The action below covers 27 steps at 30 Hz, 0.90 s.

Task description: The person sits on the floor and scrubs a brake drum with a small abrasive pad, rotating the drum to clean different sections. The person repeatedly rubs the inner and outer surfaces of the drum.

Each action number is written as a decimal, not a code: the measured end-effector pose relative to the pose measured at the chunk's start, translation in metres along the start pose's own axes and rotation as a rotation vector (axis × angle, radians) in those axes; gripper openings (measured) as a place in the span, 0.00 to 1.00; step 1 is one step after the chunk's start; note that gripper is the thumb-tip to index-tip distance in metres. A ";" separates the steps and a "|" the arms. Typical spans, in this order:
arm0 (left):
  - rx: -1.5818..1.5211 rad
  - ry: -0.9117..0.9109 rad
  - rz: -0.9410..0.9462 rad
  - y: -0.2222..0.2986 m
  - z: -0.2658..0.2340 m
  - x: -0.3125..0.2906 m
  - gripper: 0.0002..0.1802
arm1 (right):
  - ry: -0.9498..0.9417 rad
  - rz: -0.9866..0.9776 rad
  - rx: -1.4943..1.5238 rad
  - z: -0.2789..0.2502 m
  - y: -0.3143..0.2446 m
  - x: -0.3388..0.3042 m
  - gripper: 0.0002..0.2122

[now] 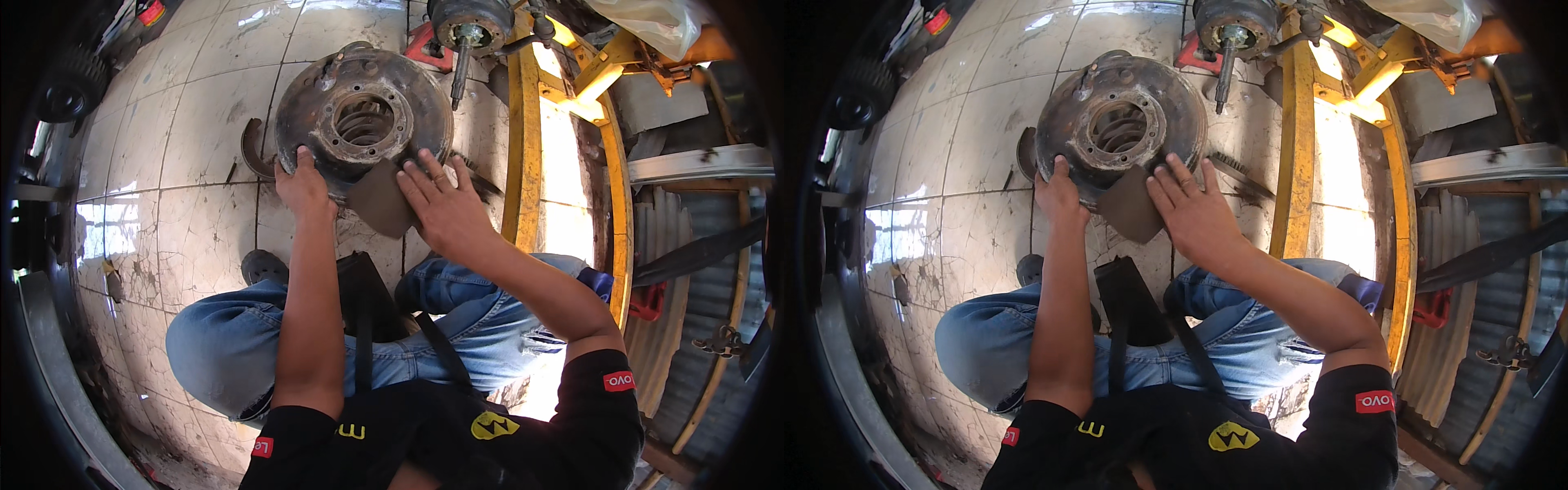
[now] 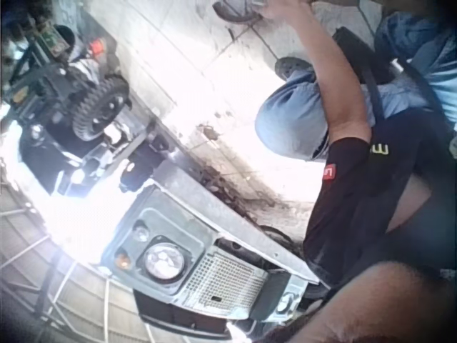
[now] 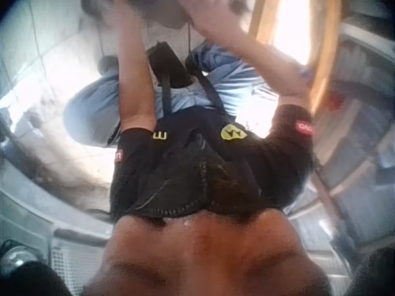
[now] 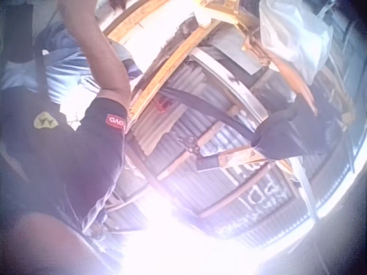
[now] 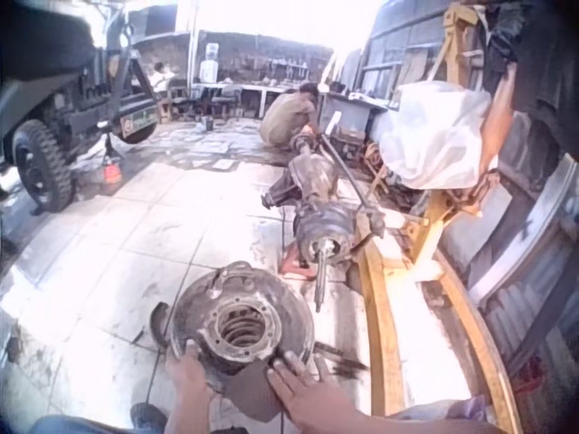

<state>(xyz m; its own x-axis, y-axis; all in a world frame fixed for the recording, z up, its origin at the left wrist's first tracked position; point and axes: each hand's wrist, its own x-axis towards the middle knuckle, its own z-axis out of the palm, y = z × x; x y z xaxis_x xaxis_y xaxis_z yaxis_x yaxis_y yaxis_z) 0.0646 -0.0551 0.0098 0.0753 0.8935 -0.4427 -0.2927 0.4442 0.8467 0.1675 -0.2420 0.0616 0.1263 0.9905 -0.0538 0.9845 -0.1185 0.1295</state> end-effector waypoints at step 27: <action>0.050 0.041 -0.002 -0.005 0.004 -0.006 0.28 | 0.049 0.008 -0.107 0.019 -0.016 0.025 0.24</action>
<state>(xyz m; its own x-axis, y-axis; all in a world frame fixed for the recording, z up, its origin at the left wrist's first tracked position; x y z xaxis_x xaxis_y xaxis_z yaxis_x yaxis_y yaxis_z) 0.0695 -0.0620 0.0094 0.0365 0.8895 -0.4554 -0.2445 0.4498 0.8590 0.1569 -0.2168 0.0396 0.1252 0.9921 -0.0045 0.9646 -0.1207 0.2344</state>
